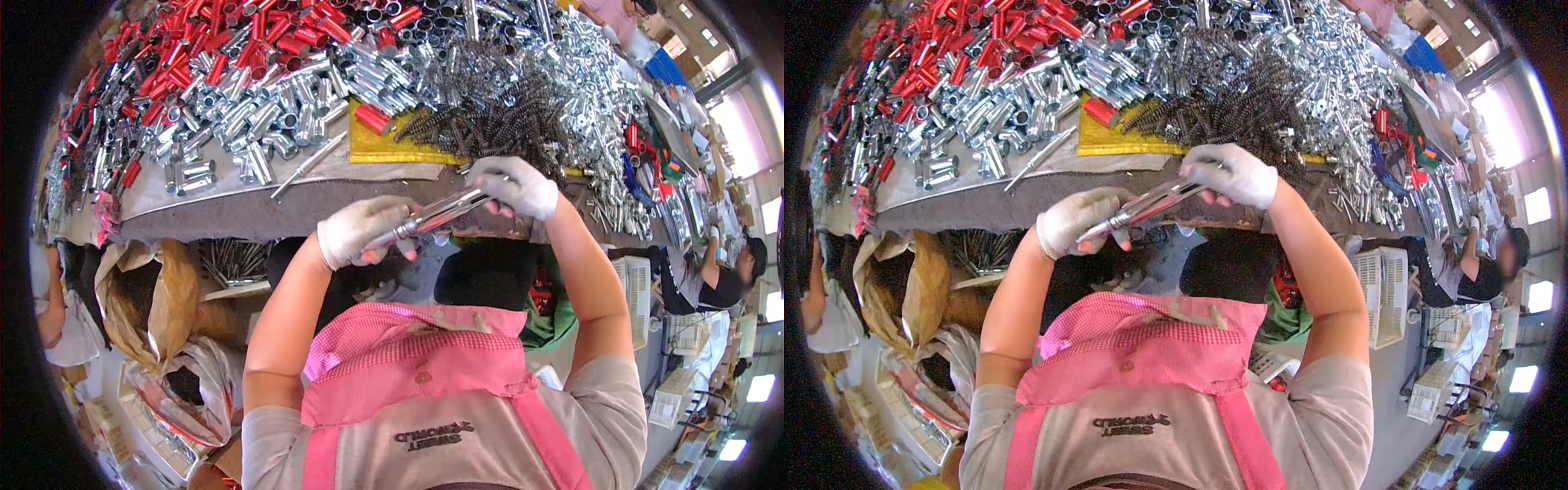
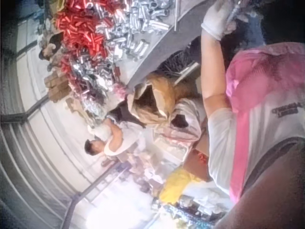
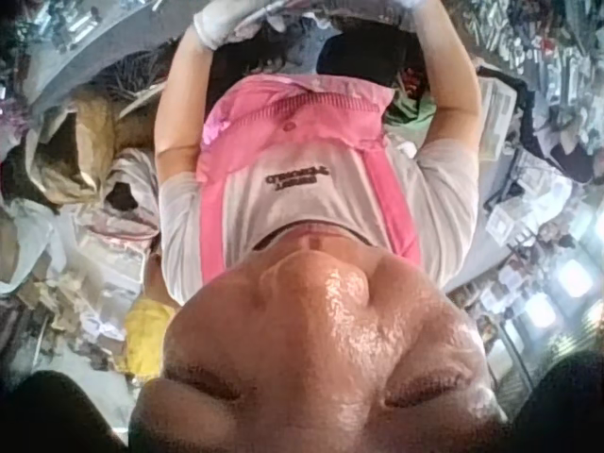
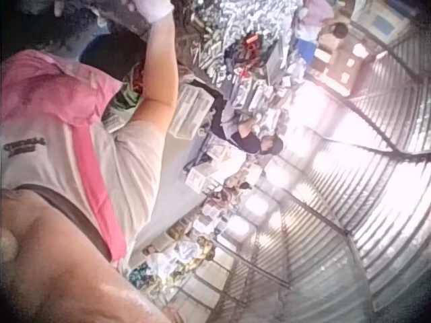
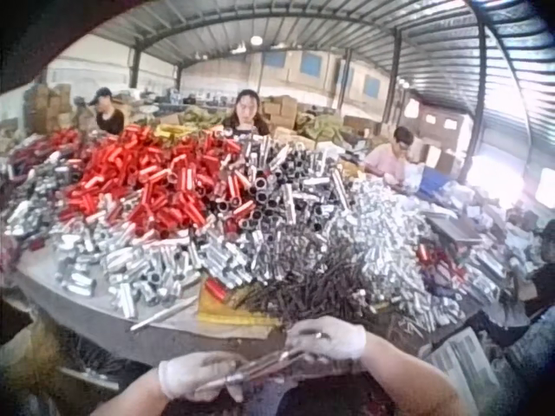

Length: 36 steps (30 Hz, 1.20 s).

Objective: Assembling hand tool components by inserting springs and metal pins into a red tool body at a factory workbench.

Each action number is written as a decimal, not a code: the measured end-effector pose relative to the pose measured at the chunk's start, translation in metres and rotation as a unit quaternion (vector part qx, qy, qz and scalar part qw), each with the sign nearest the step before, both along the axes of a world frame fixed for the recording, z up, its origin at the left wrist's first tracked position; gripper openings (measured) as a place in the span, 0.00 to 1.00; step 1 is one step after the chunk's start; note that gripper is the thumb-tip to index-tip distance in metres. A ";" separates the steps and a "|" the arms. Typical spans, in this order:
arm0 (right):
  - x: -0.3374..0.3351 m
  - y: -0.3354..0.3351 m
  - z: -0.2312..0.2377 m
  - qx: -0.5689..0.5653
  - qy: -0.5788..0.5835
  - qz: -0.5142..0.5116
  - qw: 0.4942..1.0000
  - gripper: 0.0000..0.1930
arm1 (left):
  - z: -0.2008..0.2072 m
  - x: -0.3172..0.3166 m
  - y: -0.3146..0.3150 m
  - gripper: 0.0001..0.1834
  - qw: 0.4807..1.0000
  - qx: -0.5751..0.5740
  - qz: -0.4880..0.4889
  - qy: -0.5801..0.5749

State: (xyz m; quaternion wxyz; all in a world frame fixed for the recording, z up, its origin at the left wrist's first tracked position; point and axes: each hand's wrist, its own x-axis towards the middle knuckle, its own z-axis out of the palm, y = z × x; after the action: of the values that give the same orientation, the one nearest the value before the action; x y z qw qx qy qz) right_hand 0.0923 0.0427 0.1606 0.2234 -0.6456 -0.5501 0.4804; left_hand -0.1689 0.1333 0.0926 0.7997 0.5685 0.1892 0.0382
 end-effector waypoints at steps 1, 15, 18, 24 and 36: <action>-0.015 -0.004 0.006 -0.029 0.006 0.014 0.999 0.10 | 0.000 0.002 -0.008 0.28 1.000 -0.025 -0.008 -0.011; -0.057 -0.029 -0.032 -0.049 0.151 -0.076 0.984 0.23 | -0.005 0.011 -0.059 0.24 0.987 -0.148 0.059 0.018; -0.063 -0.038 -0.027 0.009 0.116 -0.051 0.992 0.22 | -0.010 0.009 -0.062 0.22 0.972 -0.229 0.029 -0.047; -0.061 -0.057 -0.038 0.079 0.132 0.011 0.988 0.19 | -0.019 0.007 -0.077 0.26 0.937 -0.319 -0.020 -0.139; 0.046 -0.018 -0.079 0.231 -0.585 0.122 0.768 0.08 | -0.055 -0.005 -0.066 0.19 0.865 -0.453 0.161 -0.144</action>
State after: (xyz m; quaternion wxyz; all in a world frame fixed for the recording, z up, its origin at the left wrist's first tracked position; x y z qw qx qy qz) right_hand 0.1385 0.0251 0.0819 -0.0596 -0.6582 -0.7426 -0.1085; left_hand -0.1744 0.0668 0.0375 0.9703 0.0939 0.1577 0.1575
